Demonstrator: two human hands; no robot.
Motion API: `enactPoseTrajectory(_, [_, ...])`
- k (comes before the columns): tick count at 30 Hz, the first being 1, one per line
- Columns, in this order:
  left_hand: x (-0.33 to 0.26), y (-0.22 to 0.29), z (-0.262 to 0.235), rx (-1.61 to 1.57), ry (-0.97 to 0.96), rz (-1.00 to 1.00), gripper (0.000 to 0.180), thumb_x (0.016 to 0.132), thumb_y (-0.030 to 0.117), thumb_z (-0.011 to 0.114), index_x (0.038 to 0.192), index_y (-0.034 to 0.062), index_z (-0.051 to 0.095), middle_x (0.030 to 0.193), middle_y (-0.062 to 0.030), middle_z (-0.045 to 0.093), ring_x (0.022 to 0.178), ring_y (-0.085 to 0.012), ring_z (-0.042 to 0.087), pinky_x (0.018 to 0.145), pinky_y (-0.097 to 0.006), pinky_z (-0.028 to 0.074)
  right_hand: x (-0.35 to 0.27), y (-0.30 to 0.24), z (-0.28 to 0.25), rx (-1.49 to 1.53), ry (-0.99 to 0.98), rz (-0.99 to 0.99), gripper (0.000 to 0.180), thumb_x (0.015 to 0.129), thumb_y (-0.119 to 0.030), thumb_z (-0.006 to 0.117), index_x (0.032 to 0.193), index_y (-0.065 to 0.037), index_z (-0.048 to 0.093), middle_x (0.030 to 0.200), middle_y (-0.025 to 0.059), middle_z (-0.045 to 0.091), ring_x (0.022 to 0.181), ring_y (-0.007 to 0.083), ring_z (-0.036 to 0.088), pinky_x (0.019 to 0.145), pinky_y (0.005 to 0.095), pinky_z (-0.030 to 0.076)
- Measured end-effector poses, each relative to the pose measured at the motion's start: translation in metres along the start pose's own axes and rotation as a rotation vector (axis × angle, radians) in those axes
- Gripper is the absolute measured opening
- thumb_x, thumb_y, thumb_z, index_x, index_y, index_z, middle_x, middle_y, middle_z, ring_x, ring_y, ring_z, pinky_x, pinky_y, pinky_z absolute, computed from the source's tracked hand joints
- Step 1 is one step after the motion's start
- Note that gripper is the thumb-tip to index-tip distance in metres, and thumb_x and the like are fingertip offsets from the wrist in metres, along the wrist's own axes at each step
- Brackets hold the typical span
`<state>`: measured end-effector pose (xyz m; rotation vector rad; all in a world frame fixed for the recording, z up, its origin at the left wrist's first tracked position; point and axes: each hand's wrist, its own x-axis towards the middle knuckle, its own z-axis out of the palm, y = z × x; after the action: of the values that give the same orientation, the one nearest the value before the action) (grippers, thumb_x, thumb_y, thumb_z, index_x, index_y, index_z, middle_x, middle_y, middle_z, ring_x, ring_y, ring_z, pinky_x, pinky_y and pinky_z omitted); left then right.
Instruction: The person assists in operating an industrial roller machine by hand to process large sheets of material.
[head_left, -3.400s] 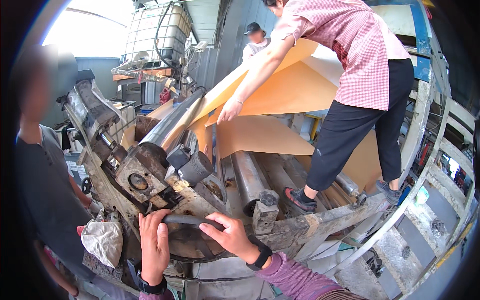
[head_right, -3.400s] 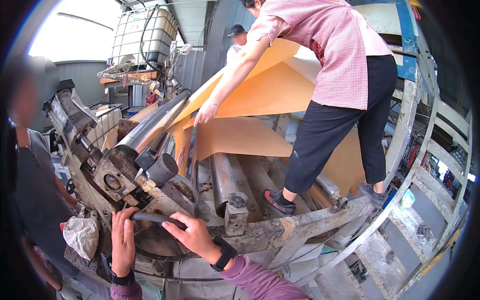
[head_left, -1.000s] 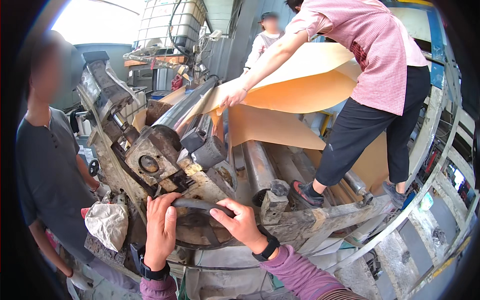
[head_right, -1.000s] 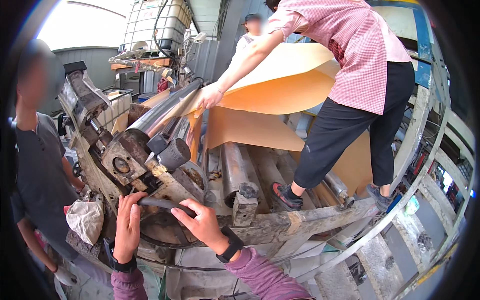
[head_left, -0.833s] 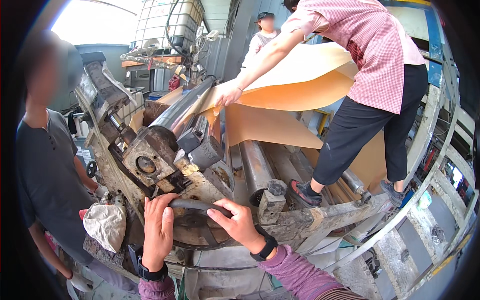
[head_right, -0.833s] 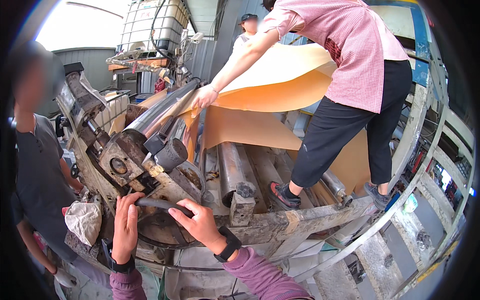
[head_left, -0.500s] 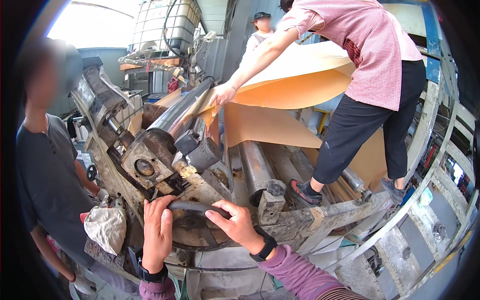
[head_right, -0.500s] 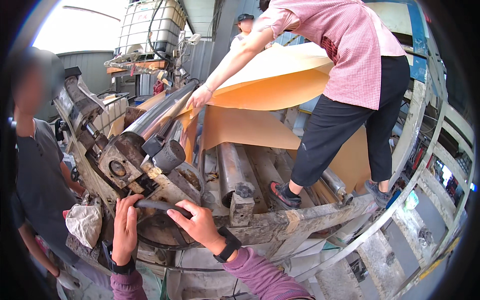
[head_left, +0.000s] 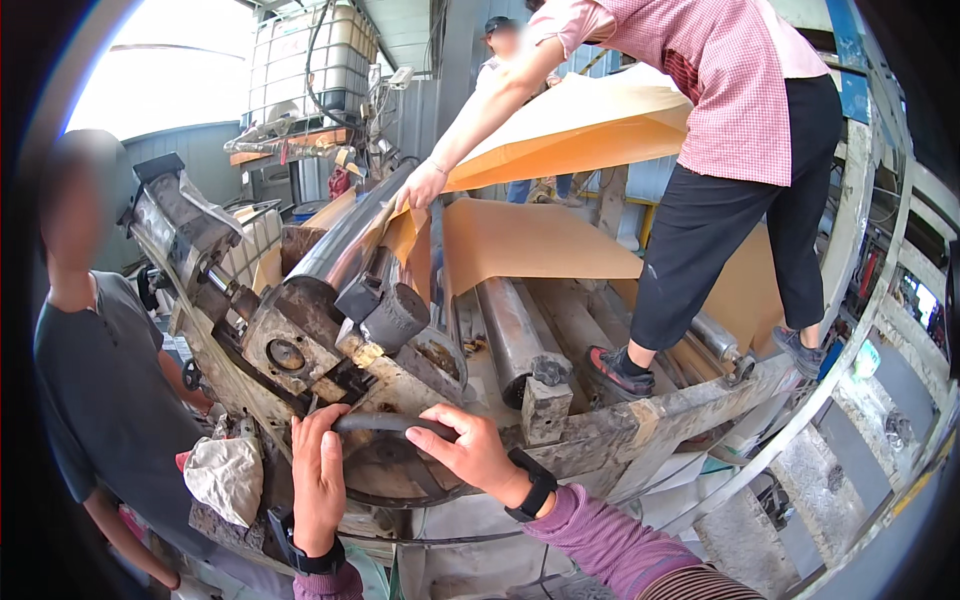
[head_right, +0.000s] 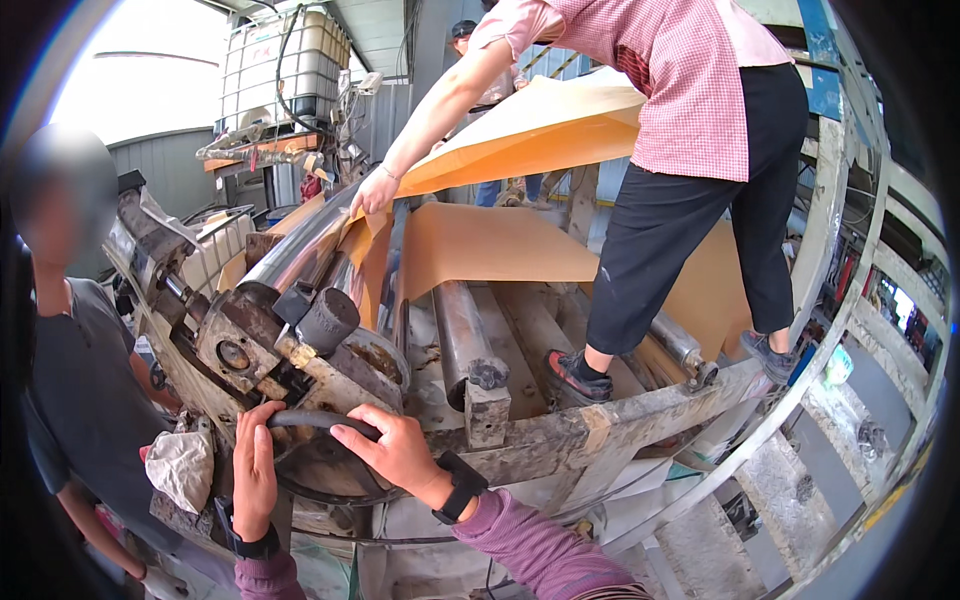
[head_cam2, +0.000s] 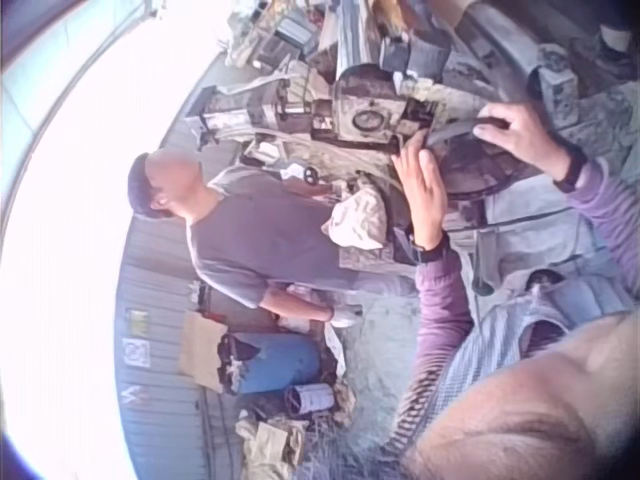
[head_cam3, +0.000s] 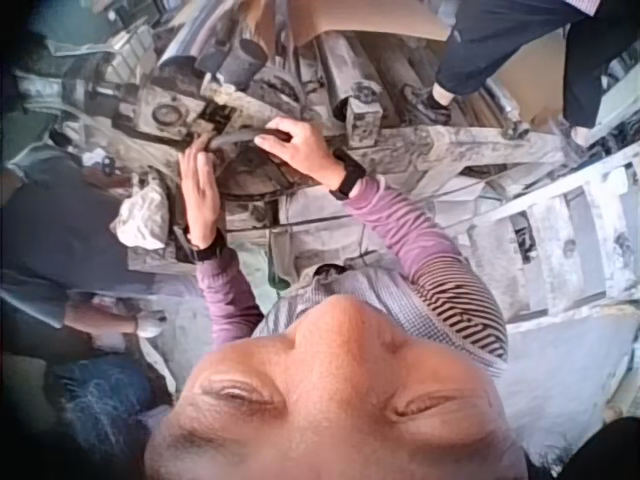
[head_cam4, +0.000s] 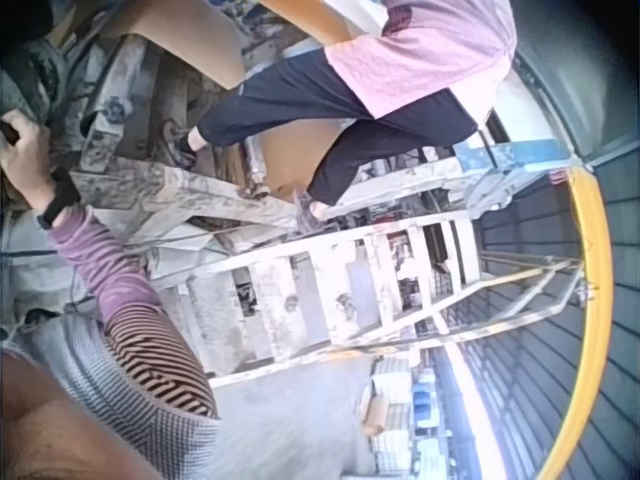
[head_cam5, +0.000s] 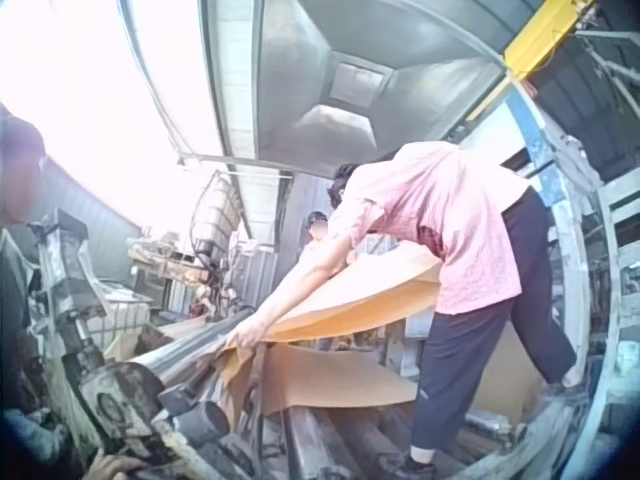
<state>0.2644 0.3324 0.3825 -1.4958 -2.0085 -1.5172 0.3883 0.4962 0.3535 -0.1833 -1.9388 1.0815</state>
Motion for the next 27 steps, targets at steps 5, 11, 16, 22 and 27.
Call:
enactPoseTrajectory(5, [0.0, 0.0012, -0.0009, 0.009, -0.019, -0.034, 0.036, 0.103, 0.024, 0.031, 0.117, 0.0023, 0.056, 0.114, -0.0144, 0.059, 0.115, -0.0326, 0.052, 0.114, -0.048, 0.018, 0.0008, -0.0014, -0.0017, -0.065, -0.015, -0.017, 0.03, 0.087, -0.031, 0.071, 0.093, -0.002, 0.066, 0.077, 0.0144, 0.067, 0.065, 0.0274, 0.065, 0.059, 0.0323, 0.049])
enactPoseTrajectory(11, [0.0, 0.002, -0.0008, -0.003, -0.021, -0.036, 0.036, 0.103, 0.024, 0.031, 0.117, 0.0022, 0.056, 0.115, -0.0146, 0.059, 0.116, -0.0328, 0.052, 0.115, -0.048, 0.017, 0.0011, -0.0011, -0.0021, -0.041, -0.017, -0.012, 0.03, 0.087, -0.032, 0.071, 0.093, -0.003, 0.066, 0.077, 0.0144, 0.067, 0.065, 0.0277, 0.065, 0.059, 0.0323, 0.049])
enactPoseTrajectory(16, [0.0006, -0.0008, 0.0004, -0.005, -0.013, -0.017, 0.036, 0.103, 0.024, 0.031, 0.117, 0.0023, 0.056, 0.114, -0.0146, 0.059, 0.115, -0.0325, 0.052, 0.115, -0.048, 0.018, 0.0012, 0.0014, -0.0015, -0.031, -0.015, -0.001, 0.029, 0.087, -0.029, 0.072, 0.093, -0.001, 0.066, 0.072, 0.0093, 0.064, 0.062, 0.0152, 0.058, 0.057, 0.0285, 0.047])
enactPoseTrajectory(22, [-0.0016, -0.0022, -0.0013, 0.012, 0.004, -0.006, 0.035, 0.103, 0.023, 0.032, 0.117, 0.0025, 0.057, 0.115, -0.0135, 0.06, 0.116, -0.0315, 0.052, 0.115, -0.047, 0.018, -0.0004, 0.0018, 0.002, -0.025, -0.016, 0.004, 0.029, 0.088, -0.029, 0.071, 0.094, -0.001, 0.066, 0.075, 0.0096, 0.066, 0.064, 0.0148, 0.06, 0.059, 0.0279, 0.048])
enactPoseTrajectory(27, [-0.0015, -0.0013, -0.0022, 0.004, 0.004, 0.0, 0.035, 0.103, 0.023, 0.032, 0.117, 0.0024, 0.056, 0.114, -0.0135, 0.059, 0.116, -0.0317, 0.052, 0.115, -0.047, 0.018, -0.0008, 0.0044, 0.0034, -0.009, -0.028, 0.02, 0.026, 0.089, -0.025, 0.07, 0.094, 0.0, 0.066, 0.073, 0.0023, 0.065, 0.067, 0.0051, 0.057, 0.061, 0.0233, 0.046])
